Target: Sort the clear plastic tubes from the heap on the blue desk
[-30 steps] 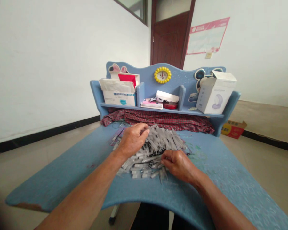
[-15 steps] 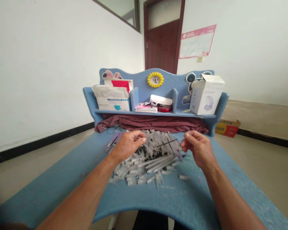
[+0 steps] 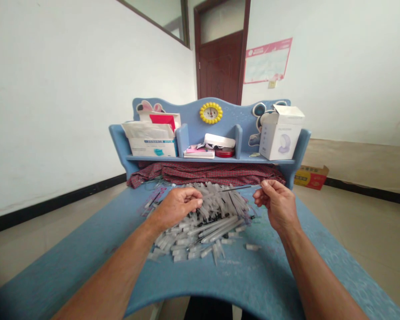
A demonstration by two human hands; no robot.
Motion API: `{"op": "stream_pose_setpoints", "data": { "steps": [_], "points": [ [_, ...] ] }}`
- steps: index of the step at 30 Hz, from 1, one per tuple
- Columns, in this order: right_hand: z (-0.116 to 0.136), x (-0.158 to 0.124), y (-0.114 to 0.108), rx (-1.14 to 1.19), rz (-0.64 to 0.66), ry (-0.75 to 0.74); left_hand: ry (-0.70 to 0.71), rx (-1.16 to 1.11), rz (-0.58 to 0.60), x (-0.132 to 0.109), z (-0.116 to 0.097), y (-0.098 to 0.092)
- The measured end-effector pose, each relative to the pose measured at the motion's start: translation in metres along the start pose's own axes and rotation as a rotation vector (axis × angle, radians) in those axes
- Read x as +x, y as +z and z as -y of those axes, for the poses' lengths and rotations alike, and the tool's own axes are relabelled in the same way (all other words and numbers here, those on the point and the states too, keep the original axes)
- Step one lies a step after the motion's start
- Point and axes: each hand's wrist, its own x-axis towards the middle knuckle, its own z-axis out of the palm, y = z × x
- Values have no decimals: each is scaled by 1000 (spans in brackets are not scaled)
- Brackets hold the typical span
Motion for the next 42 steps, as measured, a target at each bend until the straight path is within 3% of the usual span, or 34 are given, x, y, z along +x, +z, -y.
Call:
{"op": "stream_pose_setpoints", "data": {
  "steps": [7, 15, 22, 32, 39, 42],
  "points": [
    [0, -3, 3, -18, 26, 30, -8, 10, 16, 0, 0, 1],
    [-1, -3, 4, -32, 40, 33, -35, 5, 121, -2, -4, 2],
    [-2, -4, 7, -11, 56, 50, -70, 40, 107, -1, -1, 4],
    [-3, -7, 11, -54, 34, 83, -217, -248, 221, -4, -12, 3],
    [-5, -26, 31, -199, 298, 108, -226, -306, 230, -5, -15, 16],
    [-8, -24, 28, -400, 329, 55, -217, -389, 206, -5, -16, 20]
  ]
}}
